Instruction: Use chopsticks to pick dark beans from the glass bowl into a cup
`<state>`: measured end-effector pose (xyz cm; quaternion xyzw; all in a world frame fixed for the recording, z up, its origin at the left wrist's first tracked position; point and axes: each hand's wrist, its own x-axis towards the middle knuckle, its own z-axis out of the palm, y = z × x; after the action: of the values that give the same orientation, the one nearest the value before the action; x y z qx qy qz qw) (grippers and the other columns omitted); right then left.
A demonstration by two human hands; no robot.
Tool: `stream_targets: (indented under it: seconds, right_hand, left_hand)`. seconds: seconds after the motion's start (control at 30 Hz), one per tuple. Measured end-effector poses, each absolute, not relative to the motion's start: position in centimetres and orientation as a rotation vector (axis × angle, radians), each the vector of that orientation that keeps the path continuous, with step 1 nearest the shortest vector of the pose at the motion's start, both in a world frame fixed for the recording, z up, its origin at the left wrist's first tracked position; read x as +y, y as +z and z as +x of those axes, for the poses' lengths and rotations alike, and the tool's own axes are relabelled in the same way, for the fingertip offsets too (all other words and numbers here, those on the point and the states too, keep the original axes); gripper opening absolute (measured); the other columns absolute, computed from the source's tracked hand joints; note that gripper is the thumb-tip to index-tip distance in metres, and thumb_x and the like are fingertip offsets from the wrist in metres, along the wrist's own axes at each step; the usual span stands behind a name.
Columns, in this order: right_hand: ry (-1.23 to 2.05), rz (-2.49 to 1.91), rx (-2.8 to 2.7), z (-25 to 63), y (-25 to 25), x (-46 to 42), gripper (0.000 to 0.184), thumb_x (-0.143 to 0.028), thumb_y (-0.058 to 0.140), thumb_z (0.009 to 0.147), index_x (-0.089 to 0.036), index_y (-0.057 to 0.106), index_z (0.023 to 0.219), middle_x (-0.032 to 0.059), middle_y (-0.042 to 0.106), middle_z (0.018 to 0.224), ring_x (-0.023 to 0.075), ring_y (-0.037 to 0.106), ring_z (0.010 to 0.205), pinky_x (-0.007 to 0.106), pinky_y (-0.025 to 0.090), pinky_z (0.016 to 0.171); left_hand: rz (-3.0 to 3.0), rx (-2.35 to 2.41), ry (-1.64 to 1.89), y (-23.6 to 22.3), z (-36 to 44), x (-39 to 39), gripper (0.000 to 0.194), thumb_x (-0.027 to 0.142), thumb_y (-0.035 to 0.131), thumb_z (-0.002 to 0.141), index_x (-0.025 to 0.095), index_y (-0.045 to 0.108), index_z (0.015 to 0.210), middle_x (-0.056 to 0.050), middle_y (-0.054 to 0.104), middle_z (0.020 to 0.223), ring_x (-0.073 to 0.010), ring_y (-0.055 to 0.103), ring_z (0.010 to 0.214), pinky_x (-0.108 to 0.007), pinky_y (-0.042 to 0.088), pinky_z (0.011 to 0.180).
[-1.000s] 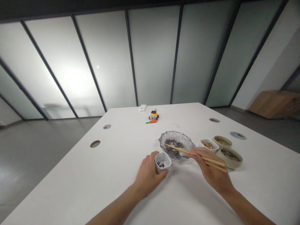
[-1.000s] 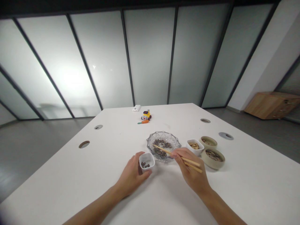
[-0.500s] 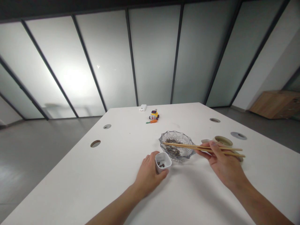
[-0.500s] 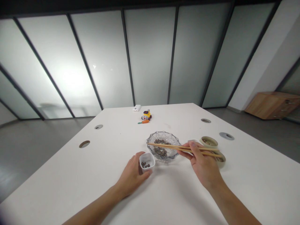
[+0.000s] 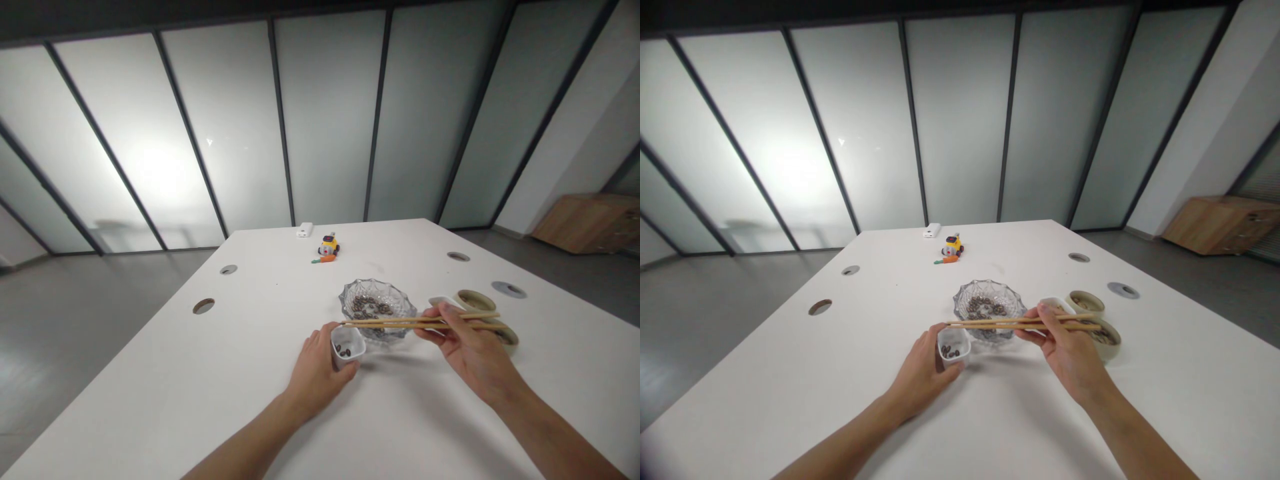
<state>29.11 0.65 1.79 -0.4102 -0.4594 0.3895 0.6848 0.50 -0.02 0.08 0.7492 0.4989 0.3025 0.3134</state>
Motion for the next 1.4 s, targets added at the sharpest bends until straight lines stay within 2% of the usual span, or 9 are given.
stream_targets:
  seconds: [0.3,0.5,0.7,0.83,0.97,1.13,1.4]
  right_hand:
    - [0.923,-0.931,-0.987,28.6,2.1,0.7,0.039,-0.062,0.089,0.084,-0.025,0.079,0.077,0.0025,0.081,0.078,0.0204,0.080,0.069,0.034,0.073,0.061]
    - [0.885,-0.913,-0.920,28.9,2.0,0.9,0.040,-0.064,0.088,0.084,-0.025,0.077,0.077,0.0007,0.079,0.077,0.0210,0.080,0.068,0.035,0.072,0.059]
    - [0.372,-1.127,-1.236,29.2,1.8,0.7,0.051,-0.071,0.067,0.098,-0.026,0.080,0.079,0.0061,0.080,0.079,0.0240,0.080,0.070,0.037,0.069,0.064]
    - [0.076,-1.110,-1.554,28.6,1.7,0.0,0.043,-0.064,0.064,0.103,-0.030,0.082,0.085,0.0059,0.083,0.084,0.0254,0.080,0.079,0.037,0.067,0.072]
    - [0.147,-1.010,-1.656,27.6,1.4,-0.5,0.031,-0.054,0.069,0.104,-0.029,0.083,0.093,0.0050,0.084,0.091,0.0239,0.081,0.085,0.034,0.067,0.075]
    - [0.239,-1.022,-1.678,27.2,0.9,-0.6,0.025,-0.048,0.072,0.103,-0.028,0.084,0.095,0.0063,0.084,0.095,0.0243,0.081,0.088,0.034,0.067,0.078]
    - [0.178,-1.039,-1.694,27.1,1.1,-0.7,0.025,-0.041,0.069,0.105,-0.026,0.084,0.092,0.0062,0.084,0.093,0.0226,0.081,0.084,0.032,0.067,0.077]
  left_hand:
    - [2.001,1.343,0.780,0.0,0.3,0.0,0.053,0.028,0.079,0.087,0.025,0.061,0.137,-0.009,0.072,0.133,-0.0313,0.065,0.122,-0.043,0.047,0.111]
    - [1.999,1.325,0.774,0.2,0.3,0.0,0.053,0.027,0.077,0.087,0.025,0.060,0.137,-0.009,0.071,0.137,-0.0313,0.064,0.125,-0.044,0.047,0.112]
    - [1.976,1.373,0.744,0.0,0.2,-0.1,0.057,0.030,0.077,0.087,0.025,0.058,0.140,-0.010,0.071,0.135,-0.0316,0.063,0.126,-0.044,0.046,0.113]
    - [1.973,1.364,0.738,0.1,0.3,0.0,0.058,0.030,0.077,0.086,0.025,0.058,0.141,-0.010,0.071,0.136,-0.0319,0.062,0.128,-0.045,0.045,0.114]
    - [1.983,1.350,0.751,0.4,0.5,0.0,0.058,0.028,0.077,0.086,0.025,0.057,0.141,-0.010,0.070,0.138,-0.0313,0.062,0.127,-0.045,0.045,0.113]
    - [1.986,1.347,0.752,0.6,0.8,0.0,0.056,0.028,0.077,0.087,0.024,0.057,0.139,-0.009,0.070,0.137,-0.0315,0.062,0.127,-0.044,0.045,0.112]
    - [1.988,1.342,0.755,0.5,0.6,0.0,0.056,0.028,0.078,0.087,0.025,0.057,0.139,-0.010,0.070,0.137,-0.0319,0.062,0.128,-0.044,0.044,0.113]
